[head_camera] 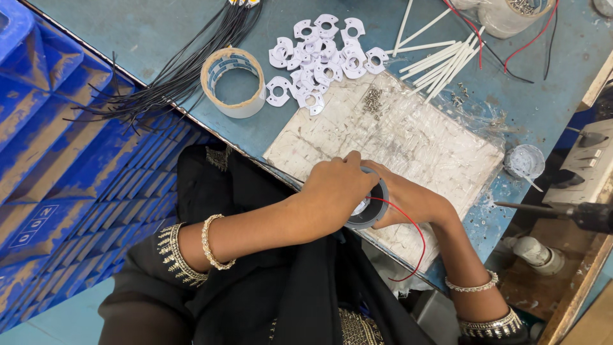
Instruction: The person assembles LED light units by inserting a white LED module into a black plastic housing, then uses a soldering iron to attach red and black wires to the module. The person repeats this process for multiple units, placing finished assemblies on the table.
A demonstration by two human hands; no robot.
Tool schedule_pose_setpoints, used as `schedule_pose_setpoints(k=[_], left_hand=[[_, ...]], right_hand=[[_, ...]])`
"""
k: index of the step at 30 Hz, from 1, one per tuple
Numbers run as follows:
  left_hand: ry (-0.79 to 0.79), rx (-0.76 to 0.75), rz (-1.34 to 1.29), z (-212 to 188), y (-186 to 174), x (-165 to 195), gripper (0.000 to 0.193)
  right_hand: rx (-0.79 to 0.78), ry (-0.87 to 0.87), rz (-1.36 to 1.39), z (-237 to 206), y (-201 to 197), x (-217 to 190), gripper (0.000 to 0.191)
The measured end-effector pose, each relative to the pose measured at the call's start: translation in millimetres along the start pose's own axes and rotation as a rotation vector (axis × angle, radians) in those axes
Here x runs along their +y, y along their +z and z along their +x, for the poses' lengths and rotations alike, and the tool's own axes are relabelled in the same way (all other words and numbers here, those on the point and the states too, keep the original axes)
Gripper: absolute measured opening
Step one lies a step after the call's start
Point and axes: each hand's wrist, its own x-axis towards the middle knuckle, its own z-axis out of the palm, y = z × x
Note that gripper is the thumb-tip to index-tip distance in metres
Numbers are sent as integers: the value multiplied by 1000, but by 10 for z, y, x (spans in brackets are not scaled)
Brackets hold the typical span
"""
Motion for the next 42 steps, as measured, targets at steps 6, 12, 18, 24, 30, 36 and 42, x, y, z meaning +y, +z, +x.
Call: schedule_pose_setpoints(k=[6,12,18,24,30,36,42], left_hand=[[0,26,-19,9,33,-10,45],[48,8,-41,45,22,-43,45],[29,20,-56,42,28,-16,48],[24,-15,-49,63,36,-19,41],[55,13,-98,47,55,-32,43],[102,53,-113,15,64,-98,38],[100,22,-122,-25,78,-145,37]], right_hand=[[-12,-48,-33,-6,-14,57,93],[7,-58,-50,-21,-16,48,94],[25,-67,-43,-19,-17,19,90],[21,-64,-40,-16,-27,-11,84],[12,-55,-25,-15,-17,-4,88],[-27,47,201,-110,-139,-38,86],[700,53,34,90,-203,-79,29]])
